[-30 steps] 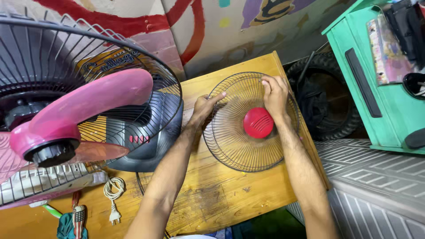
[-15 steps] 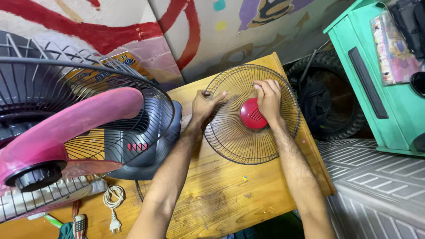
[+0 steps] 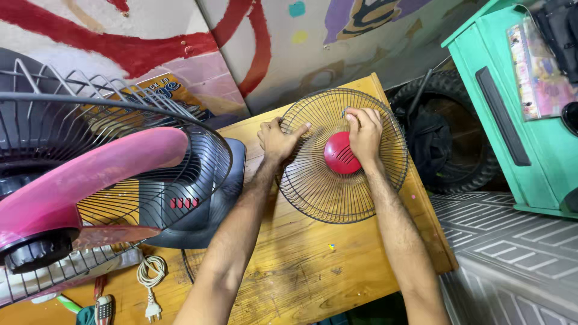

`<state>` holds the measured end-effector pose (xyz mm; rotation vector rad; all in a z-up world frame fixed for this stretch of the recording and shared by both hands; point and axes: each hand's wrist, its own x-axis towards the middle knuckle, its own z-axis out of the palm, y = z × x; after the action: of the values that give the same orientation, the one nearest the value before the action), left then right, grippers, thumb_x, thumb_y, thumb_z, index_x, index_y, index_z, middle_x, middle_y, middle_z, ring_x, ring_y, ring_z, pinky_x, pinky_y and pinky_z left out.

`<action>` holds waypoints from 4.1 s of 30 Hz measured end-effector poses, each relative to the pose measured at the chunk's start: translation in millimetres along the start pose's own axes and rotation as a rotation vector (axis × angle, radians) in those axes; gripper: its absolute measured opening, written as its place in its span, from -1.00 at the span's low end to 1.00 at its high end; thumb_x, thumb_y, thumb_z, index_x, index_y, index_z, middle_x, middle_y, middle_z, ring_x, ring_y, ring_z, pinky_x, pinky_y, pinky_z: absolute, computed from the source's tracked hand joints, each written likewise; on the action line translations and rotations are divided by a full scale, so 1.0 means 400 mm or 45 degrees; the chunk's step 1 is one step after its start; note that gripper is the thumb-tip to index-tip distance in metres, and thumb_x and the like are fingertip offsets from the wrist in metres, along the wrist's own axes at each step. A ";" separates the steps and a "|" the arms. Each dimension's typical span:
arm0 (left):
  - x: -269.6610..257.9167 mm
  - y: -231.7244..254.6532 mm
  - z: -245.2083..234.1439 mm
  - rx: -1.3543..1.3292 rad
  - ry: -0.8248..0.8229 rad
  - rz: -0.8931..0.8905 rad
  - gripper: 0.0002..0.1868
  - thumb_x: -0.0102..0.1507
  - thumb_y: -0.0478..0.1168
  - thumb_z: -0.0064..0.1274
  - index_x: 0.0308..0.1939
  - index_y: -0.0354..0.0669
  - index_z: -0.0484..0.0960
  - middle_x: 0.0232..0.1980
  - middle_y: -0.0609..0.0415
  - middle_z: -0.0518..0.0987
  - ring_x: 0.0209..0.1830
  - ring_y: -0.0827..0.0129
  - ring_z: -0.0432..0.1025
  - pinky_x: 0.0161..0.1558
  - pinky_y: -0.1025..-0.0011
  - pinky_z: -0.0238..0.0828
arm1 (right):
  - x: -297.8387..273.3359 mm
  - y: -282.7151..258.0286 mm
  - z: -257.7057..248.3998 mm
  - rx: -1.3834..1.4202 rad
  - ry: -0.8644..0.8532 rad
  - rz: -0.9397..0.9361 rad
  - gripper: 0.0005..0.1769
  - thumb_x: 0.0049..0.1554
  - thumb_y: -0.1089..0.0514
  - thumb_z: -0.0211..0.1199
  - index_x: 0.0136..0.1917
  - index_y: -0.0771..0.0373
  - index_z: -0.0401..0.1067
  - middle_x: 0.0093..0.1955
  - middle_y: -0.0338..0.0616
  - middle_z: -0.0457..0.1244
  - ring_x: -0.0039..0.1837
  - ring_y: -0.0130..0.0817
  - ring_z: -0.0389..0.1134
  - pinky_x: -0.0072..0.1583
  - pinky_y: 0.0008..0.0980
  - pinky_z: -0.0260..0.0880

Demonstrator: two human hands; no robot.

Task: The person disassembles a table fan by removing the front grille, then the fan blade, and finally the rear grille. They place each component on the table and briefly handle a screwdriver at the end.

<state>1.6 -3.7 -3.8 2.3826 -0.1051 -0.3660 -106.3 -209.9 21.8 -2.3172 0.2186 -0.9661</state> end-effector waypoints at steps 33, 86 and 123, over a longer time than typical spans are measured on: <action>-0.206 0.088 0.034 0.146 -0.023 1.047 -0.18 0.23 0.21 0.18 0.45 -0.11 0.36 0.43 -0.21 0.28 0.52 -0.06 0.12 0.44 -0.10 -0.08 | -0.082 0.079 -0.195 -0.148 0.070 0.124 -0.81 0.20 0.32 0.35 0.11 0.31 0.58 -0.04 -0.05 0.38 0.06 -0.06 0.36 0.13 -0.18 0.39; -0.251 0.079 0.051 0.298 0.202 1.137 -0.22 0.30 0.31 0.04 0.46 -0.03 0.38 0.47 -0.12 0.32 0.57 -0.05 0.07 0.50 -0.13 -0.12 | -0.153 0.080 -0.157 -0.307 0.068 0.313 -0.87 0.20 0.12 0.39 0.03 0.10 0.54 -0.01 -0.31 0.34 0.17 -0.21 0.30 0.20 -0.08 0.17; -0.471 0.166 -0.218 0.035 0.024 1.299 -0.37 0.13 -0.06 0.28 0.24 -0.15 0.47 0.28 -0.17 0.40 0.34 -0.10 0.25 0.31 -0.04 0.20 | -0.057 -0.390 -0.295 -0.169 0.055 -0.150 -0.80 0.16 0.18 0.43 0.06 0.21 0.55 0.11 -0.08 0.37 0.20 -0.04 0.37 0.19 -0.10 0.35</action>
<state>-151.6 36.5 145.9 2.0315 -1.2442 0.1516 -216.4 -132.7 165.7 -2.4546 0.1695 -1.0907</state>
